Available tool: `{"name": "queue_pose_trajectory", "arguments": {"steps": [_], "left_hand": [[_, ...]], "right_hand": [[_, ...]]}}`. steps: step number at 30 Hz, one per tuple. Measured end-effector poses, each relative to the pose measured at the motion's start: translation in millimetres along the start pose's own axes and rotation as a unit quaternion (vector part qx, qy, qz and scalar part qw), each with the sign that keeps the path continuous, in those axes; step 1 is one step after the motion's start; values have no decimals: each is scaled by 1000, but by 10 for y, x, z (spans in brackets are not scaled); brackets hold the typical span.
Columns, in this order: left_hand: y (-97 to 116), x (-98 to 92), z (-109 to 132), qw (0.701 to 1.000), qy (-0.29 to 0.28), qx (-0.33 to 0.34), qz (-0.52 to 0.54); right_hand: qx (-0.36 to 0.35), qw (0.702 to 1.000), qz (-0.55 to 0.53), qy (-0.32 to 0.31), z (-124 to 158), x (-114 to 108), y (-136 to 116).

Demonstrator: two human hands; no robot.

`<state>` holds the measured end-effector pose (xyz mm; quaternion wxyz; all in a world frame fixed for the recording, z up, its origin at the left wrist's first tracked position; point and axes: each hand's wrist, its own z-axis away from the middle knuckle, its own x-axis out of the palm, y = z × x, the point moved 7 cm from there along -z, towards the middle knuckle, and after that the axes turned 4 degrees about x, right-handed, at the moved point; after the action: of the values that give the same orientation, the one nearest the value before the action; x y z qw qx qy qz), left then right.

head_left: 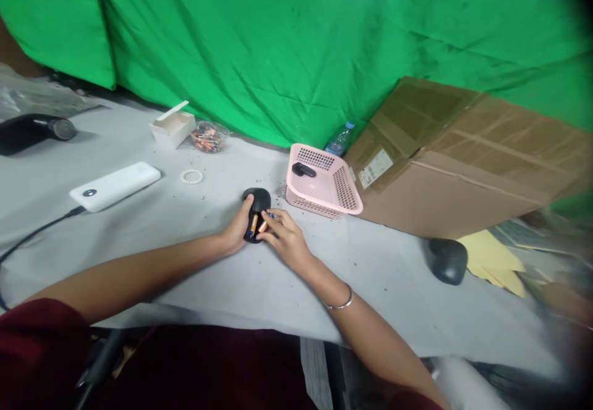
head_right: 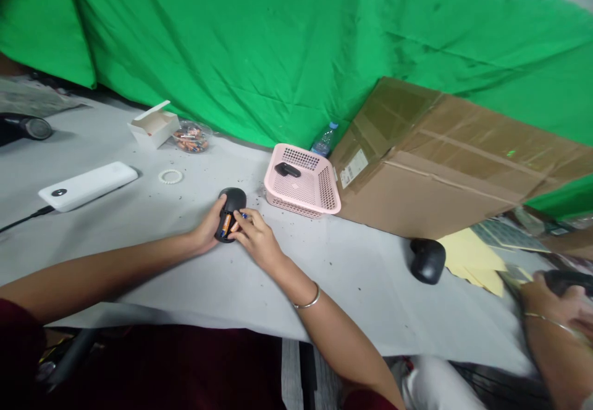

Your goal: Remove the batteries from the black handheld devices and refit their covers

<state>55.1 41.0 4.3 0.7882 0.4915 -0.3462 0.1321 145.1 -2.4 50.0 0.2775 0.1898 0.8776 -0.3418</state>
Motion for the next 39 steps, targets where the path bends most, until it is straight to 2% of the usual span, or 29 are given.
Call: {"name": "queue_pose_trajectory", "arguments": {"steps": [6, 11, 15, 20, 24, 28, 31, 35, 37, 39], "left_hand": [[-4, -24, -42, 1000, 1, 6, -11], [-18, -21, -57, 999, -1, 2, -32], [26, 3, -26, 999, 8, 7, -40], [32, 44, -18, 1000, -17, -16, -1], [-14, 33, -42, 998, -30, -42, 22], [-25, 18, -37, 998, -37, -50, 4], [3, -6, -18, 999, -28, -45, 6], [22, -34, -23, 999, -39, -9, -5], [-1, -60, -34, 998, -42, 11, -40], [18, -72, -33, 993, -45, 61, -93]], "right_hand": [[-3, 1000, 2, 11, 2, 22, 20], [-13, 1000, -7, 25, -11, -30, -99], [43, 998, -7, 48, -31, -67, -75], [121, 986, -72, 91, -36, -103, 43], [146, 983, -60, 96, -53, -105, 83], [119, 990, -18, 77, -49, -72, 38], [67, 997, 15, 28, 7, 35, -69], [24, 996, 89, -14, 99, 144, -180], [23, 996, 83, -5, 98, 114, -180], [11, 998, 63, -12, 66, 77, -176]]}}
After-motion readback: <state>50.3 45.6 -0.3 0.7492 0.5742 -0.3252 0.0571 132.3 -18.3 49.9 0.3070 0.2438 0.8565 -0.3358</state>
